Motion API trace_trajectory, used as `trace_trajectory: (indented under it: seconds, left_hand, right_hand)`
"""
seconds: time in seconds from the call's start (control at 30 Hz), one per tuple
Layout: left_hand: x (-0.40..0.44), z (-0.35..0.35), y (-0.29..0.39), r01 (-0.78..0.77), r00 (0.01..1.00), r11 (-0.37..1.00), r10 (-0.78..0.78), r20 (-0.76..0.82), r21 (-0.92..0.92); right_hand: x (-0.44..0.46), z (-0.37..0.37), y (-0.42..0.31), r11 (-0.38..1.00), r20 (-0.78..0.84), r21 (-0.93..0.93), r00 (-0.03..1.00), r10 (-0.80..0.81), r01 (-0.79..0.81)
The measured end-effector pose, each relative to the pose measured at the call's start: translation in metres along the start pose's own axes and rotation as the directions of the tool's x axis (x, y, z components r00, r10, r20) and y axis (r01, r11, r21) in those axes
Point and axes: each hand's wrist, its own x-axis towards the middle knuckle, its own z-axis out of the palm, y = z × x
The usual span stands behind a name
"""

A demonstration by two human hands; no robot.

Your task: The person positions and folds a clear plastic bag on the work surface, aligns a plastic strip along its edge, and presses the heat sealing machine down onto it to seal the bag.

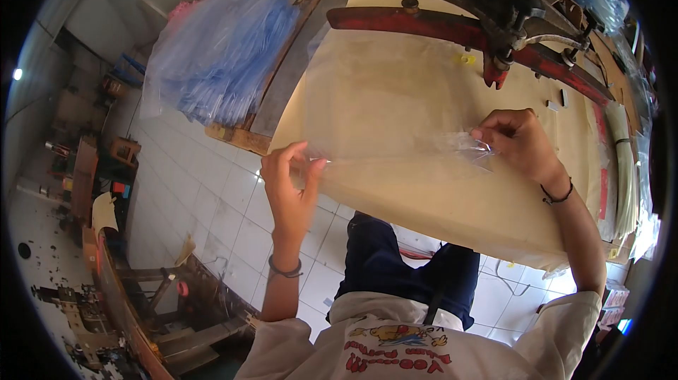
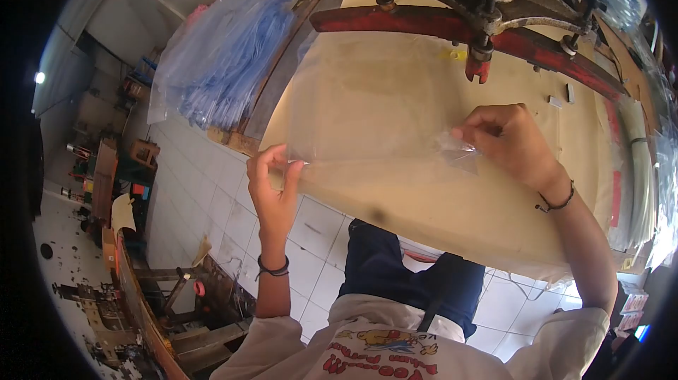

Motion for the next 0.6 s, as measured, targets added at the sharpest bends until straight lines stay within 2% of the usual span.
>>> trace_trajectory:
  seconds: [0.1,0.13,0.33,0.53,0.6]
  left_hand:
    - [-0.014,0.004,-0.005,0.144,0.988,0.982,-0.137,0.066,-0.118]
    - [-0.015,0.003,-0.007,0.104,0.991,0.992,-0.097,0.096,-0.065]
    - [-0.019,0.007,-0.001,0.160,0.986,0.979,-0.152,0.072,-0.126]
    - [-0.023,0.014,-0.001,0.151,0.988,0.984,-0.147,0.044,-0.095]
    - [-0.026,0.018,0.004,0.236,0.970,0.965,-0.242,-0.035,-0.115]
  right_hand:
    - [0.000,0.000,0.000,1.000,-0.001,0.002,1.000,0.006,-0.006]
    - [-0.001,0.000,-0.002,1.000,-0.005,-0.006,1.000,0.008,-0.008]
    - [0.000,0.000,-0.004,1.000,0.004,-0.006,1.000,0.028,-0.027]
    - [0.000,0.001,0.002,1.000,-0.001,0.008,1.000,-0.009,0.009]
    - [0.001,-0.002,0.002,1.000,0.009,-0.003,1.000,-0.014,0.014]
